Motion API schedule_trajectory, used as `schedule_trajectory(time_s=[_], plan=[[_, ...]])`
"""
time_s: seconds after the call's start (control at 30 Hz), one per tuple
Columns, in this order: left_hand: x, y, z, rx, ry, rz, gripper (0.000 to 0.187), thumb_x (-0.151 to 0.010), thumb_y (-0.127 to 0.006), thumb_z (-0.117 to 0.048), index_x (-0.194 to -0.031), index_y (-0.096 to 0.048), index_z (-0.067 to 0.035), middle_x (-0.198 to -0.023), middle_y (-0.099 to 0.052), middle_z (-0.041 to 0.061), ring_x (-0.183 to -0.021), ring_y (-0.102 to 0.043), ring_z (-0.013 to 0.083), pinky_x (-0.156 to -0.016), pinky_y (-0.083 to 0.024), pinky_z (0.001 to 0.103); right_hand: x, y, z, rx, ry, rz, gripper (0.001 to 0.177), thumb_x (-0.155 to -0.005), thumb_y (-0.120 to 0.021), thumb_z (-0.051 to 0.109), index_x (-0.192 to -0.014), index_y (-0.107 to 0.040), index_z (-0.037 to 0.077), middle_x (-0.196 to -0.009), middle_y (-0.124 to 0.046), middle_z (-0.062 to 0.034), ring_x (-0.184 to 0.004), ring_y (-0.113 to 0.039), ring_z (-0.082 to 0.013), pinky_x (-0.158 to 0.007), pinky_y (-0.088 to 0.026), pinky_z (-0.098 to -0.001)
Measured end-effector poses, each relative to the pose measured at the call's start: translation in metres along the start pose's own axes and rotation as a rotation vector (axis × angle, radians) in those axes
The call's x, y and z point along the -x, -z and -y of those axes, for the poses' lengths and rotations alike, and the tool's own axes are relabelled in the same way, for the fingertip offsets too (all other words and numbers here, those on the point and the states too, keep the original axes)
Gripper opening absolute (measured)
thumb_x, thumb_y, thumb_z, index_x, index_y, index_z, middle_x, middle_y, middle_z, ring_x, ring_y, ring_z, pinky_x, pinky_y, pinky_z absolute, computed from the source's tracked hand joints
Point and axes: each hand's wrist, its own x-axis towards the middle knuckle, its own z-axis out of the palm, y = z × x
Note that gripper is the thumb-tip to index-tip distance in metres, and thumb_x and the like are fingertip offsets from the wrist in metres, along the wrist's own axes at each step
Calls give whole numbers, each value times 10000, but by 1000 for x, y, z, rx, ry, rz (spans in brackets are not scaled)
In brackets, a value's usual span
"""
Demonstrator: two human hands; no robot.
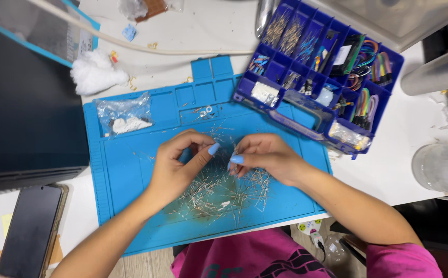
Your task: The person sorts through a pile of small electronic components, likely resistors, on a blue cutting mat. They pick up individual components, examine them, and place them into specific compartments within a blue plastic organizer box.
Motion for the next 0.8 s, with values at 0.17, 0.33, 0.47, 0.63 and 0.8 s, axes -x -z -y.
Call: schedule_trajectory(time_s=[0.17,0.33,0.47,0.63,0.8], plan=[[-31,-20,-14,-83,-69,37,70,-894,-774,-50,-961,-760,-60,-716,-644,57,-684,-591,156,-683,-517,323,-2,8,-16,-86,30,30,209,-850,-786,-1,-1004,-687,-101,-853,-757,-262,-776,-776,-352,-691,-664,-481],[-89,-61,-27,-179,-230,66,74,-883,-784,-75,-953,-761,-72,-711,-660,70,-649,-618,203,-658,-528,336,-6,15,-26,-89,66,86,220,-865,-780,8,-1028,-682,-101,-883,-754,-253,-781,-771,-331,-684,-666,-447],[-139,-102,-22,-193,-289,105,64,-858,-736,-20,-919,-755,-26,-697,-664,113,-644,-630,215,-635,-525,355,-7,15,-26,-93,87,127,180,-893,-768,12,-1008,-693,-104,-864,-745,-261,-778,-766,-323,-675,-662,-428],[-200,-134,-18,-473,-164,118,84,-835,-728,-133,-888,-773,-86,-688,-682,45,-688,-680,253,-687,-556,414,-3,13,-23,-78,81,152,185,-905,-769,32,-1015,-693,-96,-876,-742,-250,-795,-762,-306,-695,-659,-416],[-242,-149,3,-714,-80,115,72,-819,-746,-219,-825,-764,-149,-635,-652,-41,-752,-691,255,-741,-569,423,-1,14,-21,-66,80,185,209,-913,-776,51,-1044,-694,-89,-899,-739,-242,-806,-755,-277,-702,-659,-401]])
